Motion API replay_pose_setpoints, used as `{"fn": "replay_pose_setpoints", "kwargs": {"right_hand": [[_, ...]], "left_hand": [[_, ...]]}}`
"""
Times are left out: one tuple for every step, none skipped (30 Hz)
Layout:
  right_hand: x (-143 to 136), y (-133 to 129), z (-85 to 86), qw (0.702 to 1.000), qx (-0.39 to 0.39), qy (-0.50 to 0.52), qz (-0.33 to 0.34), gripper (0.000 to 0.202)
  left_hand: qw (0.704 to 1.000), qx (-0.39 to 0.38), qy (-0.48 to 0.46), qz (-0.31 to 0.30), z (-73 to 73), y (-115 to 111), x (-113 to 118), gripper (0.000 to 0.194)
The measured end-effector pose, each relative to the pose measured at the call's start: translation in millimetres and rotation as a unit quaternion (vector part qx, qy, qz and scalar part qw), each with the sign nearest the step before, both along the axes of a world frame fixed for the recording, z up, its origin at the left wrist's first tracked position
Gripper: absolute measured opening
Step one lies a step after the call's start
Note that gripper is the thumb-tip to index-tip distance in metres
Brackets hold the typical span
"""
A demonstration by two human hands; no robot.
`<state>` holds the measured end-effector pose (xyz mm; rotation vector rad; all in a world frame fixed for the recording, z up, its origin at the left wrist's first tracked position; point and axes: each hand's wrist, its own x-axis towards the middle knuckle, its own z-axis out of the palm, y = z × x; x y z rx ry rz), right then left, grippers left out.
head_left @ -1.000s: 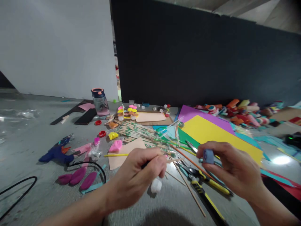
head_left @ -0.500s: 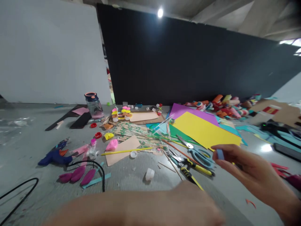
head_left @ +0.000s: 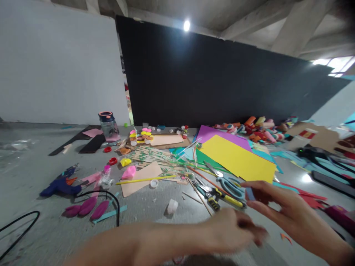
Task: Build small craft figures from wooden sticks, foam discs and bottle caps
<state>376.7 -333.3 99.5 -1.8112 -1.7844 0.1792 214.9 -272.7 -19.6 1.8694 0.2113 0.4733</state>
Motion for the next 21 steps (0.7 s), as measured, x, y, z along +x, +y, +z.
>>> {"fn": "replay_pose_setpoints", "kwargs": {"right_hand": [[-7,9,-0.8,1.0,0.002,0.01,0.01,0.034],[-16,21,-2.0,1.0,0.001,0.02,0.02,0.033],[-25,34,-3.7,0.999,0.001,0.032,0.026,0.032],[-35,48,-6.3,0.998,-0.008,0.041,0.036,0.028],[-44,64,-9.7,0.997,-0.019,0.044,0.052,0.022],[-53,80,-14.1,0.997,-0.02,0.04,0.07,0.021],[-61,96,-19.3,0.995,-0.022,0.027,0.09,0.02],[-69,111,-24.8,0.994,-0.024,0.01,0.105,0.019],[-75,125,-30.5,0.993,-0.022,-0.009,0.116,0.017],[-80,137,-36.0,0.991,-0.022,-0.024,0.127,0.016],[-84,147,-41.0,0.99,-0.022,-0.035,0.135,0.015],[-88,156,-45.5,0.989,-0.022,-0.043,0.142,0.015],[-91,162,-49.4,0.988,-0.023,-0.049,0.147,0.015],[-93,166,-52.6,0.987,-0.024,-0.055,0.15,0.014],[-95,170,-55.4,0.986,-0.025,-0.063,0.153,0.013],[-96,172,-57.6,0.985,-0.026,-0.072,0.154,0.012],[-98,173,-59.5,0.984,-0.026,-0.082,0.156,0.011],[-99,174,-61.0,0.983,-0.026,-0.091,0.157,0.011],[-100,174,-62.1,0.982,-0.025,-0.1,0.157,0.011],[-100,174,-62.7,0.981,-0.025,-0.11,0.156,0.012],[-101,174,-63.0,0.98,-0.023,-0.119,0.155,0.012]], "left_hand": [[0.998,-0.054,0.006,0.022,20.1,32,-4,0.035],[0.977,-0.206,0.026,0.05,37.7,60,-11,0.034],[0.939,-0.333,0.023,0.088,52.2,83,-21,0.027],[0.9,-0.414,-0.003,0.137,63.2,101,-33,0.021],[0.889,-0.428,-0.022,0.162,70.7,115,-46,0.017],[0.885,-0.429,-0.038,0.18,75.0,125,-58,0.015],[0.881,-0.429,-0.044,0.192,76.5,131,-69,0.012],[0.882,-0.423,-0.046,0.201,75.8,135,-79,0.012],[0.884,-0.416,-0.045,0.207,73.4,139,-86,0.014],[0.886,-0.41,-0.043,0.211,69.9,141,-92,0.016],[0.887,-0.404,-0.042,0.218,65.8,144,-97,0.018],[0.887,-0.398,-0.043,0.228,61.3,147,-100,0.019],[0.886,-0.394,-0.044,0.241,56.9,150,-103,0.02],[0.883,-0.392,-0.047,0.254,52.8,152,-105,0.019],[0.879,-0.392,-0.049,0.267,49.1,155,-107,0.018],[0.875,-0.395,-0.05,0.276,46.0,157,-108,0.016],[0.871,-0.4,-0.05,0.279,43.6,158,-109,0.014],[0.868,-0.407,-0.051,0.279,42.0,159,-110,0.013],[0.865,-0.415,-0.051,0.278,41.0,159,-111,0.013],[0.862,-0.422,-0.052,0.274,40.4,160,-112,0.014],[0.861,-0.429,-0.054,0.267,40.2,159,-113,0.015]]}}
